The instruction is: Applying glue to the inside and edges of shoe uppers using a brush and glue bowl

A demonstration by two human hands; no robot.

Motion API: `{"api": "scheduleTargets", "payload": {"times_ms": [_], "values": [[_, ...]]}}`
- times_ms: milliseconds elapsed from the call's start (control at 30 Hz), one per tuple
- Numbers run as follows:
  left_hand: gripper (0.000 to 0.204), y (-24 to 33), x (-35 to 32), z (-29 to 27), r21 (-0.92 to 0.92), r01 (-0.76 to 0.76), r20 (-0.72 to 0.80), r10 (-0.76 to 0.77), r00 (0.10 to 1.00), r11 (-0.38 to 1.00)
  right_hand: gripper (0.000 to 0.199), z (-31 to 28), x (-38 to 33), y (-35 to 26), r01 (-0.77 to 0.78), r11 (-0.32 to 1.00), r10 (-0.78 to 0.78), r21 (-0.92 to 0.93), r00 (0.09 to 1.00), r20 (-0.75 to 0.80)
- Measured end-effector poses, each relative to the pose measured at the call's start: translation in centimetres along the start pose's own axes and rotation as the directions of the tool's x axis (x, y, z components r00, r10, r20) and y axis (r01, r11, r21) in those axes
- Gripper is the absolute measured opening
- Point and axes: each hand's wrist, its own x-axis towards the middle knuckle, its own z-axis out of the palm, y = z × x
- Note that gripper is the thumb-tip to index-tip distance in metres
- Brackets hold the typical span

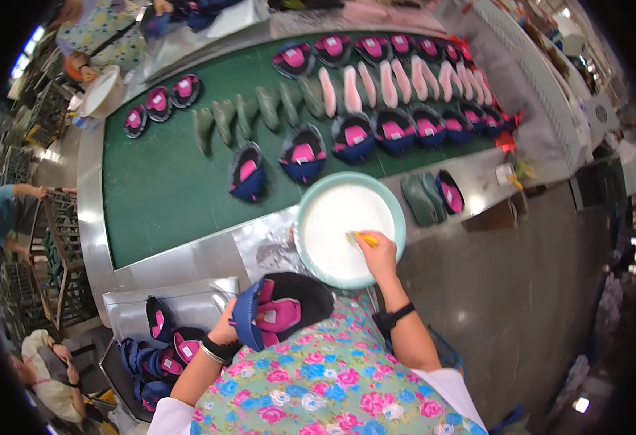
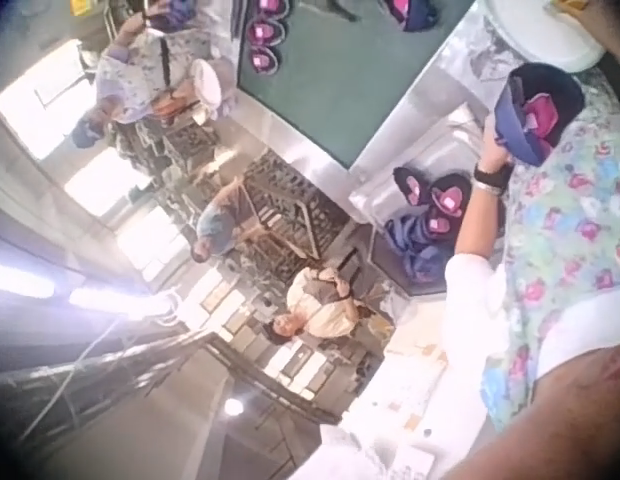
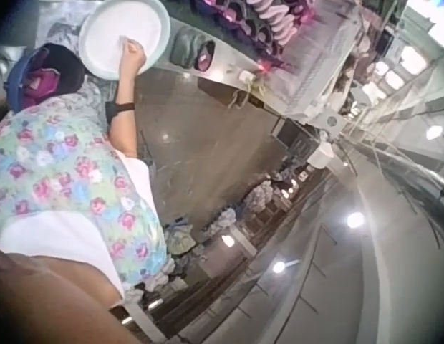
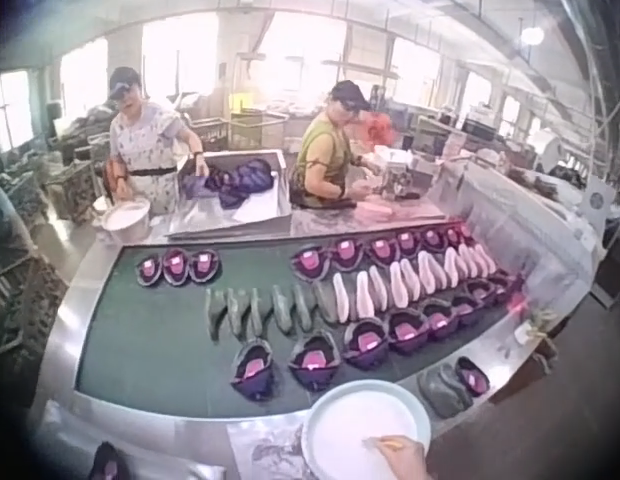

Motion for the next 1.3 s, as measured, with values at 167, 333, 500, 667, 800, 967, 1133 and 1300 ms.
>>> {"api": "scheduleTargets", "payload": {"times_ms": [167,333,500,667,800,967,1133,1300], "values": [[0.064,-1.3,-0.6,0.0,0.07,0.079,0.047,-0.083,0.995,0.994,0.018,-0.3,-0.2,2.1,-0.039,0.998,0.038,0.047,0.999,0.015],[0.053,-0.3,-1.0,1.3,-0.125,0.237,-0.038,-0.244,0.969,0.963,0.018,0.0,-0.2,3.8,-0.041,0.998,0.04,0.046,0.998,0.041],[0.025,0.2,-1.0,3.9,-0.248,0.151,-0.236,-0.21,0.949,0.957,0.018,0.7,-0.4,5.0,-0.012,0.999,0.011,0.037,0.999,0.04],[0.026,-1.0,0.8,5.2,-0.353,-0.019,-0.31,-0.098,0.946,0.935,0.018,0.9,-0.6,5.9,0.038,0.997,-0.037,0.071,0.999,-0.019],[0.026,-1.4,2.0,5.1,-0.387,-0.166,-0.381,0.006,0.924,0.907,0.017,1.0,-0.6,5.9,0.049,0.996,-0.051,0.068,0.998,0.03],[0.027,-1.2,2.9,4.3,-0.405,-0.295,-0.43,0.105,0.897,0.865,0.017,1.0,-1.0,5.5,0.045,0.997,-0.045,0.064,0.999,-0.004],[0.027,-1.5,3.2,3.4,-0.436,-0.36,-0.433,0.158,0.888,0.825,0.017,1.0,-1.5,4.9,0.095,0.99,-0.094,0.104,0.995,-0.01],[0.032,-2.2,3.3,2.7,-0.389,-0.331,-0.476,0.12,0.871,0.86,0.017,0.9,-2.2,4.4,0.078,0.996,-0.079,0.042,0.997,0.012]]}}
